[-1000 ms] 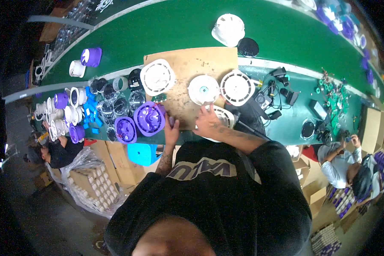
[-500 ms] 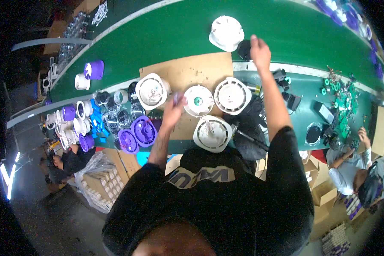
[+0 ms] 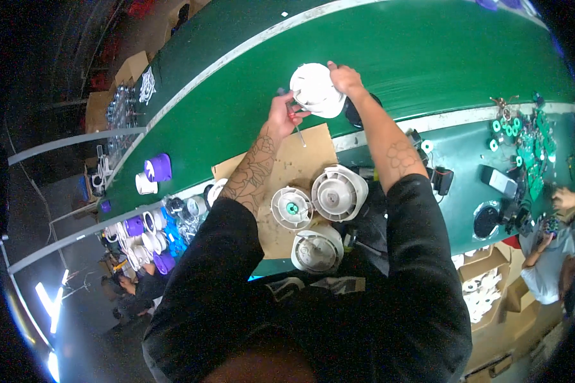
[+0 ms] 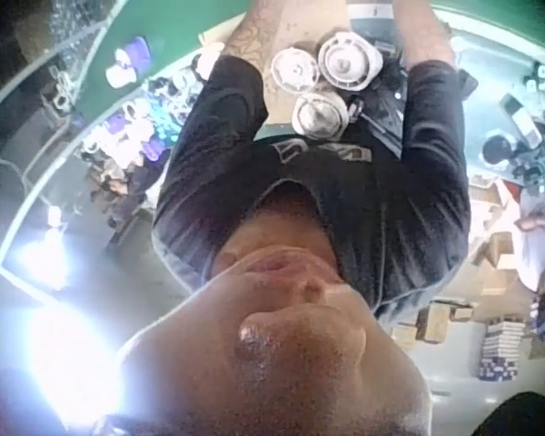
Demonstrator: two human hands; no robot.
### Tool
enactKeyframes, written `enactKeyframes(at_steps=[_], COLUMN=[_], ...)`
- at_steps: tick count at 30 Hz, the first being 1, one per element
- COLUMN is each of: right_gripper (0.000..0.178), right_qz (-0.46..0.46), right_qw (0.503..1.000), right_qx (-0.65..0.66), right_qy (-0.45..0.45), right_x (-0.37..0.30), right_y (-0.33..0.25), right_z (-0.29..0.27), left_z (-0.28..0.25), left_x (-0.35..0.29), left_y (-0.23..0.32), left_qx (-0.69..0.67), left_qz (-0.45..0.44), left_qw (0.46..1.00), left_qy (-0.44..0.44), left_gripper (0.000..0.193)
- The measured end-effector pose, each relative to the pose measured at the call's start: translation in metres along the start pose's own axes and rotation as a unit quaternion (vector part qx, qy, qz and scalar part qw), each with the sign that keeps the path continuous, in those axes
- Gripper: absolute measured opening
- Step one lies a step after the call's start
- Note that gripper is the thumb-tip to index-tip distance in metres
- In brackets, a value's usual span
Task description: The person assembles circular plastic housings and covers by hand on an industrial assembly line, using a rubber mallet to secure the components together.
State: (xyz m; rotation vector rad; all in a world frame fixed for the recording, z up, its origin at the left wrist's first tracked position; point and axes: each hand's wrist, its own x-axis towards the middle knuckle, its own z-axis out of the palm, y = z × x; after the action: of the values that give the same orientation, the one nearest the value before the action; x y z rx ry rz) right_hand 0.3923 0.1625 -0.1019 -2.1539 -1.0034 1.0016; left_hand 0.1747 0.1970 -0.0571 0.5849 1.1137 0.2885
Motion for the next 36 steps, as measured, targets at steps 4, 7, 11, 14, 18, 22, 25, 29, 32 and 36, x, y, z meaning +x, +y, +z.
enactKeyframes(at_steps=[4, 7, 11, 14, 18, 22, 25, 29, 32, 36], right_gripper=[0.063, 0.059, 0.056, 0.056, 0.051, 0.048, 0.05, 0.059, 0.07, 0.087], right_qz=[0.056, -0.116, 0.017, -0.015, -0.017, 0.05, 0.084, 0.028, -0.084, -0.289], right_qw=[0.995, 0.979, 0.958, 0.926, 0.894, 0.752, 0.723, 0.733, 0.791, 0.893], right_qx=[0.076, 0.11, 0.254, 0.368, 0.442, 0.599, 0.612, 0.605, 0.524, 0.249], right_qy=[0.03, 0.13, 0.135, 0.08, -0.076, -0.271, -0.308, -0.308, -0.305, -0.238], right_x=[-0.004, 0.011, -0.013, -0.025, -0.071, -0.111, -0.134, -0.175, -0.203, -0.231], right_y=[-0.025, 0.015, -0.01, -0.026, -0.055, -0.055, -0.043, -0.065, -0.116, -0.162], right_z=[0.028, 0.009, 0.017, 0.014, -0.021, -0.022, -0.001, 0.015, 0.022, 0.064], left_z=[-0.026, 0.014, -0.001, -0.002, -0.014, -0.015, -0.048, -0.074, -0.129, -0.147], left_x=[-0.002, 0.01, -0.007, -0.032, -0.087, -0.139, -0.175, -0.246, -0.233, -0.211], left_y=[0.0, -0.007, -0.006, 0.004, 0.008, 0.001, -0.012, -0.041, -0.11, -0.171], left_qx=[-0.043, -0.026, 0.042, 0.026, -0.065, -0.026, -0.011, -0.103, 0.265, 0.516], left_qz=[0.038, 0.078, 0.088, 0.111, 0.128, 0.121, 0.097, 0.143, 0.195, 0.17], left_qw=[0.998, 0.997, 0.993, 0.991, 0.99, 0.992, 0.994, 0.983, 0.935, 0.821], left_qy=[-0.005, 0.001, 0.07, 0.07, -0.001, 0.036, 0.05, 0.059, 0.133, 0.176], left_gripper=[0.044, 0.041, 0.041, 0.039, 0.028, 0.034, 0.031, 0.044, 0.044, 0.045])
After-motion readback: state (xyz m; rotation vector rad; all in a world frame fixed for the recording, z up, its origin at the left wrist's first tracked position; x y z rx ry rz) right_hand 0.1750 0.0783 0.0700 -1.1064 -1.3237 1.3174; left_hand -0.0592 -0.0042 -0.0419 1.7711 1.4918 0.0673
